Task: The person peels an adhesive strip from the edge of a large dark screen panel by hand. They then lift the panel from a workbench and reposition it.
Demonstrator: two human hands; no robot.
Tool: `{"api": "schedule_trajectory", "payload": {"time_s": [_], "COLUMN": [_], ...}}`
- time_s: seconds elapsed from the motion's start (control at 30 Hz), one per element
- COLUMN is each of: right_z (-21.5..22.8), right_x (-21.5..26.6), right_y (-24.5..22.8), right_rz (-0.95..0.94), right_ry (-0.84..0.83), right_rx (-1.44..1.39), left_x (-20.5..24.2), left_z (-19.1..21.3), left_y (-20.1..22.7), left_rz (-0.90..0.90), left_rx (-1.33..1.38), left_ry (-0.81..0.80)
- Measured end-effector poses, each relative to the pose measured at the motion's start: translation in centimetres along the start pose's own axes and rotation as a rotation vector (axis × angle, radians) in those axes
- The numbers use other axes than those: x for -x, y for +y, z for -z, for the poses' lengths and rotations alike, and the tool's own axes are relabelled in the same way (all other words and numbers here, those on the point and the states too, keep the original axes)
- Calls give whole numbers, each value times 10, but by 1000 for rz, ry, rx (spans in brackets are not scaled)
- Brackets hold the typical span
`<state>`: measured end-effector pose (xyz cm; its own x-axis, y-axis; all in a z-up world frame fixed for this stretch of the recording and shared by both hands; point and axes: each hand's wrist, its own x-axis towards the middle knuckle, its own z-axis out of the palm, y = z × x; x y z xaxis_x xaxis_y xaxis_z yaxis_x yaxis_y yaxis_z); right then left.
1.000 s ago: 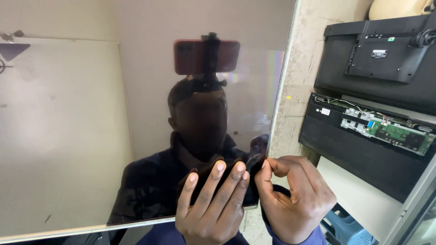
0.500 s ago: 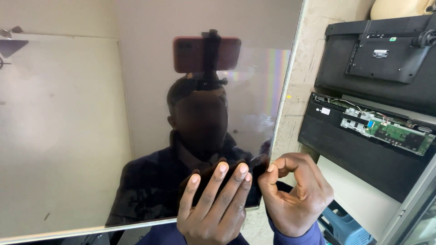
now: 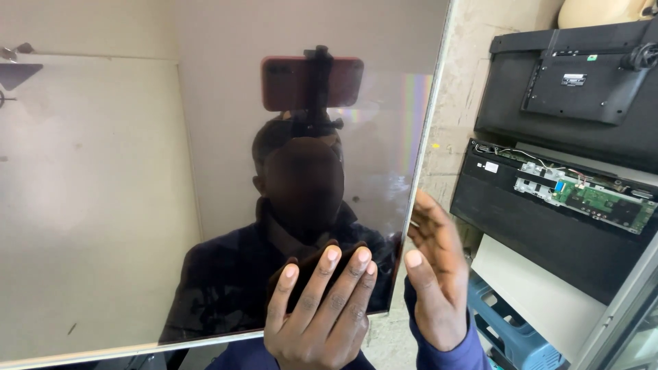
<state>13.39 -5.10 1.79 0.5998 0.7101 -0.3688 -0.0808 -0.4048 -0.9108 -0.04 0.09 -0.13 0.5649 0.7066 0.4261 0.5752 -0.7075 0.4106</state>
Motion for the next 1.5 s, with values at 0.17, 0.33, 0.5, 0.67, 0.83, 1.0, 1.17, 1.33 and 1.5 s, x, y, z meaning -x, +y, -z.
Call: {"api": "schedule_trajectory", "payload": {"time_s": [0.17, 0.33, 0.5, 0.67, 0.83, 1.0, 1.17, 1.33, 1.5], "right_z": [0, -15, -18, -12, -19, -13, -12, -18, -15], "right_x": [4, -7, -5, -5, -10, -5, -3, -8, -10], "right_y": [26, 12, 17, 21, 12, 20, 17, 16, 6], "right_rz": [-37, 14, -19, -3, 41, -27, 50, 68, -62], "right_ry": [-7, -2, 84, 5, 31, 71, -17, 56, 83], "right_rx": [-287, -331, -329, -318, -267, -314, -242, -241, -265], "left_x": [-1, -1, -2, -3, -1, -1, -1, -1, -2], "left_z": [0, -1, -3, -2, -3, -2, -1, -3, -3], "left_y": [2, 2, 5, 4, 4, 5, 7, 6, 8], "left_rz": [8, -21, 4, -12, -11, -21, -3, -8, -6], "left_rx": [-7, -21, -31, -32, -30, -30, -33, -28, -41], "left_ry": [-6, -18, 16, 3, -6, 2, 1, 4, 17]}}
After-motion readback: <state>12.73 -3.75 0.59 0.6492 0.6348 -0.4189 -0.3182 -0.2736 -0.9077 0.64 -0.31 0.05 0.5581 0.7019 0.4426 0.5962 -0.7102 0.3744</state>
